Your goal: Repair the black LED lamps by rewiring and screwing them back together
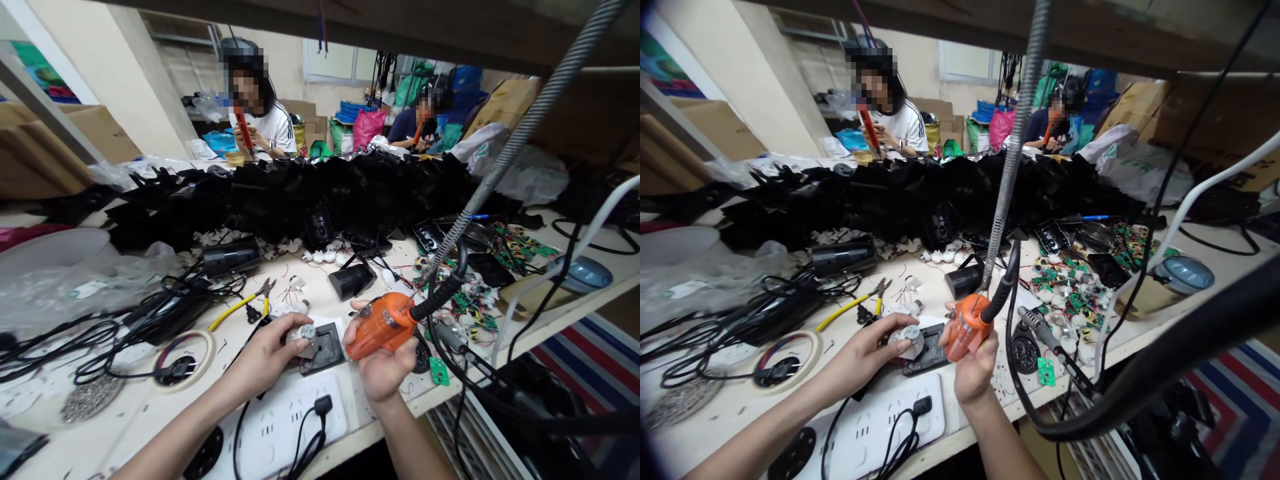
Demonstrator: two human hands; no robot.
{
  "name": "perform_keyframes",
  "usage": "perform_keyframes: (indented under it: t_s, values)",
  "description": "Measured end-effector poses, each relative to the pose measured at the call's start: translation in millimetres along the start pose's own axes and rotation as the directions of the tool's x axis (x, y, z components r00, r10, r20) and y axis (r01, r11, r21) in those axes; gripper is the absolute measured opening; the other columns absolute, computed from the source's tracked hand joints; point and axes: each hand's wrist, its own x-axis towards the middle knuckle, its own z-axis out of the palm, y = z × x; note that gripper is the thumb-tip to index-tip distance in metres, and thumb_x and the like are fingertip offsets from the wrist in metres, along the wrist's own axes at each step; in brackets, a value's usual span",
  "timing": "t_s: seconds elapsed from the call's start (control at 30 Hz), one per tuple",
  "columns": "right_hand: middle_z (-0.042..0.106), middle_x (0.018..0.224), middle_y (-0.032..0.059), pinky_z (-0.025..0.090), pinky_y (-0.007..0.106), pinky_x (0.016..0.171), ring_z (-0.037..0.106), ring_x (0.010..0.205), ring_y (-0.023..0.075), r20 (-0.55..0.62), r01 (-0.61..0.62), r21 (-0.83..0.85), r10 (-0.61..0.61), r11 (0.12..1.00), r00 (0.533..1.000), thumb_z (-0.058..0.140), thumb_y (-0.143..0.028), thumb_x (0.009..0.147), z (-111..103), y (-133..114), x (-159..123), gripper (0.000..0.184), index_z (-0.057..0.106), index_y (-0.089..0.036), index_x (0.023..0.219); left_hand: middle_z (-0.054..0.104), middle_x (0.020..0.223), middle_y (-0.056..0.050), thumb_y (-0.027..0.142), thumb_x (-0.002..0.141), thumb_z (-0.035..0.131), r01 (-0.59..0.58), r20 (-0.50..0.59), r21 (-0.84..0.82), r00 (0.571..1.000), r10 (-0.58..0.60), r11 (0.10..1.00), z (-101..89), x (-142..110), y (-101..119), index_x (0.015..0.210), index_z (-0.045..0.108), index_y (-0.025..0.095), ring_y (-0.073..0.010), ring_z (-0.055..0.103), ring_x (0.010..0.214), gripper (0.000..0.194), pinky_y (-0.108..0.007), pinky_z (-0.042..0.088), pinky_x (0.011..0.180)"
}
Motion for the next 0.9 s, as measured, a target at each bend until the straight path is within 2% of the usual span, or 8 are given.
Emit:
perform_keyframes:
  t_s: [0.13, 0.3, 0.47, 0.57, 0.73, 0.77, 0.83, 0.9]
  values:
    - [0.061, 0.057, 0.0006, 0.042, 0.025, 0.042, 0.052, 0.043, 0.0134, 0.001, 0.003, 0.023, -0.003, 1.0, 1.0, 0.048, -0.08, 0.073, 1.5, 0.1, -1.0, 0.063, 0.069, -0.022, 0.088, 0.06, 0.107, -0.006, 0.029, 0.085, 0.049, -0.102, 0.097, 0.176, 0.992, 0.086, 0.979, -6.8, -3.0, 7.3, 0.116, 0.062, 0.027, -0.0231, 0.057, 0.101, 0.033, -0.038, 0.044, 0.094]
    - [0.064, 0.071, 0.0021, 0.043, 0.026, 0.043, 0.054, 0.046, 0.0129, 0.018, -0.009, 0.017, 0.009, 1.0, 1.0, 0.046, -0.081, 0.074, -2.6, 4.9, -6.6, 0.064, 0.068, -0.023, 0.09, 0.059, 0.104, -0.006, 0.027, 0.084, 0.049, -0.017, 0.051, 0.324, 0.999, 0.0, 0.946, -6.5, -14.7, 14.5, 0.101, 0.058, 0.023, -0.024, 0.057, 0.096, 0.02, -0.037, 0.044, 0.086]
    - [0.06, 0.065, 0.0009, 0.045, 0.029, 0.051, 0.054, 0.054, 0.0157, 0.117, 0.092, -0.241, -0.065, 0.966, 0.991, 0.029, -0.074, 0.086, -20.1, 2.7, 3.3, 0.065, 0.066, -0.023, 0.102, 0.064, 0.092, -0.002, 0.039, 0.091, 0.044, 0.04, 0.068, 0.247, 0.996, -0.058, 0.968, -8.0, -22.7, 17.6, 0.099, 0.052, 0.023, -0.022, 0.059, 0.085, 0.02, -0.032, 0.044, 0.077]
    - [0.063, 0.081, 0.0057, 0.051, 0.036, 0.07, 0.061, 0.074, 0.0206, 0.182, 0.189, -0.511, -0.11, 0.839, 0.977, 0.027, -0.062, 0.094, -30.1, -8.5, 17.4, 0.057, 0.063, -0.021, 0.109, 0.065, 0.078, 0.001, 0.044, 0.09, 0.045, 0.089, 0.036, 0.162, 0.995, -0.096, 0.983, -13.6, -24.4, 14.0, 0.102, 0.052, 0.024, -0.0199, 0.059, 0.073, 0.025, -0.029, 0.043, 0.068]
    - [0.055, 0.115, 0.0134, 0.046, 0.049, 0.096, 0.056, 0.11, 0.0286, 0.24, 0.333, -0.863, -0.273, 0.381, 0.932, 0.056, -0.032, 0.088, -40.8, -24.2, 11.8, 0.041, 0.052, -0.019, 0.127, 0.068, 0.089, 0.0, 0.047, 0.087, 0.049, 0.072, -0.077, 0.181, 0.995, -0.059, 0.981, -24.1, -30.5, -2.0, 0.107, 0.056, 0.024, -0.0185, 0.058, 0.07, 0.032, -0.028, 0.043, 0.065]
    - [0.053, 0.12, 0.0137, 0.045, 0.049, 0.099, 0.054, 0.115, 0.0284, 0.32, 0.385, -0.862, -0.235, 0.33, 0.918, 0.056, -0.024, 0.085, -43.2, -23.9, 5.7, 0.047, 0.048, -0.021, 0.131, 0.068, 0.095, -0.001, 0.047, 0.087, 0.05, 0.066, -0.084, 0.189, 0.995, -0.051, 0.98, -26.2, -32.3, -5.2, 0.108, 0.057, 0.024, -0.0194, 0.059, 0.074, 0.032, -0.028, 0.044, 0.068]
    - [0.046, 0.135, 0.0128, 0.042, 0.047, 0.105, 0.047, 0.127, 0.0265, 0.494, 0.459, -0.827, 0.032, 0.324, 0.869, 0.051, -0.008, 0.078, -47.7, -19.7, -6.4, 0.062, 0.043, -0.024, 0.137, 0.068, 0.102, -0.002, 0.046, 0.087, 0.051, 0.065, -0.096, 0.202, 0.994, -0.046, 0.977, -30.4, -36.0, -10.9, 0.109, 0.058, 0.025, -0.0219, 0.061, 0.084, 0.031, -0.029, 0.045, 0.073]
    - [0.034, 0.149, 0.0094, 0.037, 0.045, 0.111, 0.036, 0.138, 0.0256, 0.571, 0.454, -0.813, 0.342, 0.365, 0.747, 0.048, 0.0, 0.068, -50.9, -12.4, -13.4, 0.076, 0.042, -0.028, 0.138, 0.069, 0.103, -0.002, 0.046, 0.086, 0.052, 0.075, -0.116, 0.211, 0.992, -0.051, 0.974, -34.2, -39.3, -15.2, 0.108, 0.059, 0.025, -0.0236, 0.062, 0.089, 0.031, -0.03, 0.046, 0.077]
